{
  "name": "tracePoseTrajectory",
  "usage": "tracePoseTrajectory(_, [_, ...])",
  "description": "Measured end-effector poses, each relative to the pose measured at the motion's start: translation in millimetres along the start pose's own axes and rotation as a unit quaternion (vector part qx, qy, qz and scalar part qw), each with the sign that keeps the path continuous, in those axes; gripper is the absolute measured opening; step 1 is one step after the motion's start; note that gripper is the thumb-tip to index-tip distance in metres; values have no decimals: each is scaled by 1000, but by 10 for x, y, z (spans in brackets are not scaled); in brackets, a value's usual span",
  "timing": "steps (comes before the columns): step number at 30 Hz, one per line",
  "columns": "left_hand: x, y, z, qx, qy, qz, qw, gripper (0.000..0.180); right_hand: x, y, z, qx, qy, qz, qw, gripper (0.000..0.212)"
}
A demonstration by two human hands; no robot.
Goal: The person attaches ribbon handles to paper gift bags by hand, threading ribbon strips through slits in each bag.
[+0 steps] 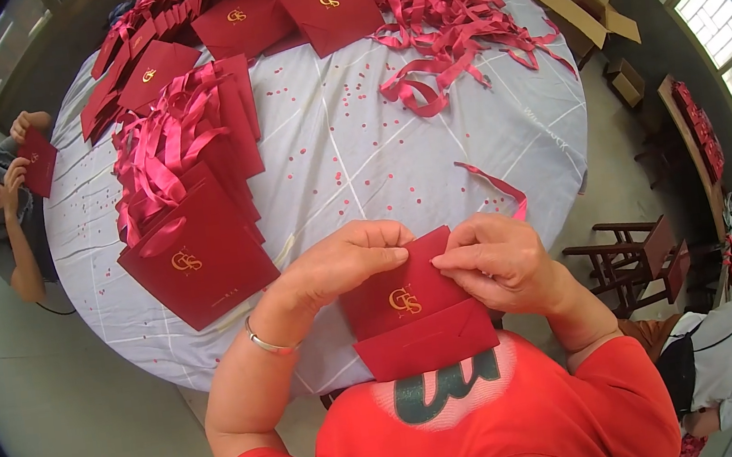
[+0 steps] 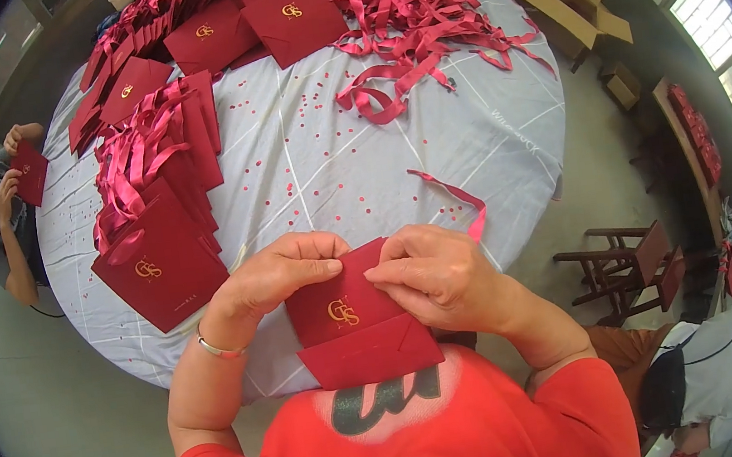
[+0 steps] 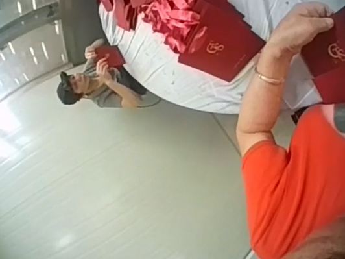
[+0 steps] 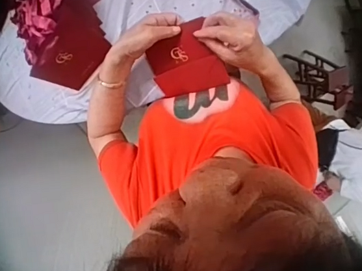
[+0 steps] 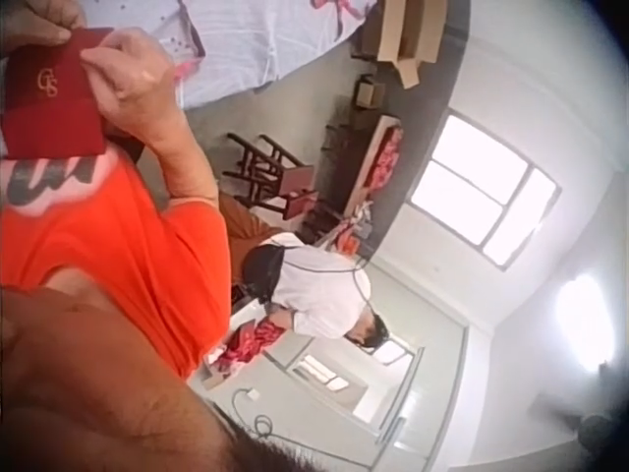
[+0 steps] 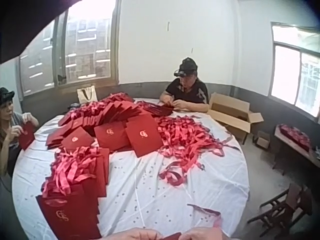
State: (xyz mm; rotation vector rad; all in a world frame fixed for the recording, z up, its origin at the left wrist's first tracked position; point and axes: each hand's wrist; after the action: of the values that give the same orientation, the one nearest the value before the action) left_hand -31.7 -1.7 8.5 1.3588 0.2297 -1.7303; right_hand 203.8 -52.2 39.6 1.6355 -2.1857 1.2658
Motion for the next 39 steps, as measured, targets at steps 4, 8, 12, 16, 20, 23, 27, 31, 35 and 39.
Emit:
tracePoseTrajectory(4, [7, 1, 6, 4, -11, 26, 1000, 15, -2, -11, -6, 13, 19, -8, 1000, 22])
tracePoseTrajectory(8, [16, -3, 6, 9, 4, 24, 1000, 15, -2, 30, -14, -14, 44, -19, 999, 20])
tracePoseTrajectory(12, [3, -33, 15, 31, 7, 27, 999, 18, 22, 5, -5, -9, 168, -74, 983, 14])
tracePoseTrajectory(16, [-28, 3, 32, 43, 10, 35, 998, 22, -13, 1, 43, -19, 243, -148, 959, 10])
tracePoseTrajectory(20, [18, -53, 7, 72, 28, 35, 996, 25, -19, -10, 58, -20, 284, -199, 938, 10])
tracePoseTrajectory(23, [59, -77, -16, 89, 33, 34, 995, 22, -15, -4, 65, -21, 270, -206, 940, 10])
tracePoseTrajectory(27, [45, -53, -16, 85, 31, 45, 995, 18, -1, -20, 21, -7, 202, -140, 969, 12])
tracePoseTrajectory(31, [49, -39, -13, 77, 29, 47, 996, 18, -12, -21, -9, -5, 159, -123, 980, 15])
tracePoseTrajectory(35, [61, -9, -20, 43, 24, 41, 998, 17, -33, 3, -21, 0, 85, -74, 994, 18])
tracePoseTrajectory(39, [51, 35, -12, 5, 21, 35, 999, 18, -12, 5, -38, 19, 53, -32, 998, 18])
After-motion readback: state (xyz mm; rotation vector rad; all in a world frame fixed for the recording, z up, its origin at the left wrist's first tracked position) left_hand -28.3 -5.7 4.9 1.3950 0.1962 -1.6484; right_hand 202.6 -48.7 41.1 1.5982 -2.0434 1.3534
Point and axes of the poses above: each hand's wrist, its own z-axis away from the middle knuckle, its own y-axis out of the palm, x = y × z, and after that the axes turned 11 degrees about -x, right-handed
